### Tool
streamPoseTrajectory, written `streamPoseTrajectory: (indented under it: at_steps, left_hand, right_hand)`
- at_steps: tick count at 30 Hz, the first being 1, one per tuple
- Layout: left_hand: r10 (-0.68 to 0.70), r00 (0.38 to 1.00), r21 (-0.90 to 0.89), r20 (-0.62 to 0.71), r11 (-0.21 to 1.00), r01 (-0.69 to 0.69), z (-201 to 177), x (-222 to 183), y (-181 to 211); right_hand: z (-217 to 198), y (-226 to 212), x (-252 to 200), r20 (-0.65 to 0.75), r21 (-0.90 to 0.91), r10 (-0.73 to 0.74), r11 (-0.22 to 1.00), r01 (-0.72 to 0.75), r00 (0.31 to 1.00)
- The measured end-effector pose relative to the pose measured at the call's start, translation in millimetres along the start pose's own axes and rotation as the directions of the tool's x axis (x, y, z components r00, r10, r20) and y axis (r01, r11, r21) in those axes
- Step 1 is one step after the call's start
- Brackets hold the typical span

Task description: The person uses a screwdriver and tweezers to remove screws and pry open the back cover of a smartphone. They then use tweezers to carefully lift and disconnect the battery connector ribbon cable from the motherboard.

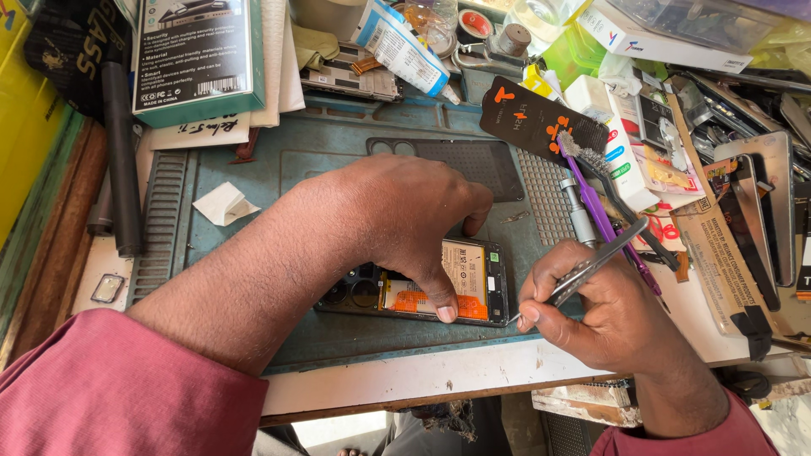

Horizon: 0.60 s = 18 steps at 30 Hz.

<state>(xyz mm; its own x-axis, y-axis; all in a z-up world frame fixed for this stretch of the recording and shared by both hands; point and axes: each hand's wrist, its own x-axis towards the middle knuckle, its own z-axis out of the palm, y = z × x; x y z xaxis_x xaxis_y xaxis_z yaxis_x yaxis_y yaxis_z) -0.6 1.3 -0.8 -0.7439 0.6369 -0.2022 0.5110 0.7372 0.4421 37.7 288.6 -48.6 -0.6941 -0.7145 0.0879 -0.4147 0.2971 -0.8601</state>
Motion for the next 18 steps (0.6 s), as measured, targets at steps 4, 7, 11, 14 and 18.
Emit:
streamPoseTrajectory:
  at_steps: [4,7,11,14,18]
  left_hand:
    - [-0.004,1.000,0.011,0.012,1.000,0.004,-0.2,0.5,0.4]
    - [0.002,1.000,0.006,0.007,1.000,-0.002,-0.2,0.2,0.1]
    - [-0.004,1.000,0.001,0.004,1.000,0.004,0.1,0.9,0.8]
    - [0.003,1.000,0.003,-0.001,1.000,-0.003,-0.5,-0.3,0.0]
    - [0.006,1.000,0.003,0.004,1.000,-0.006,-0.2,-0.9,-0.6]
  right_hand:
    - [0.9,0.0,-0.5,-0.003,0.032,0.017,0.999,-0.017,1.000]
    - [1.2,-0.2,0.9,-0.007,0.069,0.033,0.997,-0.033,0.999]
    - [1.4,-0.1,0.1,-0.025,0.040,0.038,0.999,-0.037,0.999]
    - [1.1,3.9,-3.0,-0.055,-0.046,0.007,0.999,-0.010,0.998]
    - [-4.3,8.8,-8.3,-0.109,0.028,-0.059,0.998,0.062,0.992]
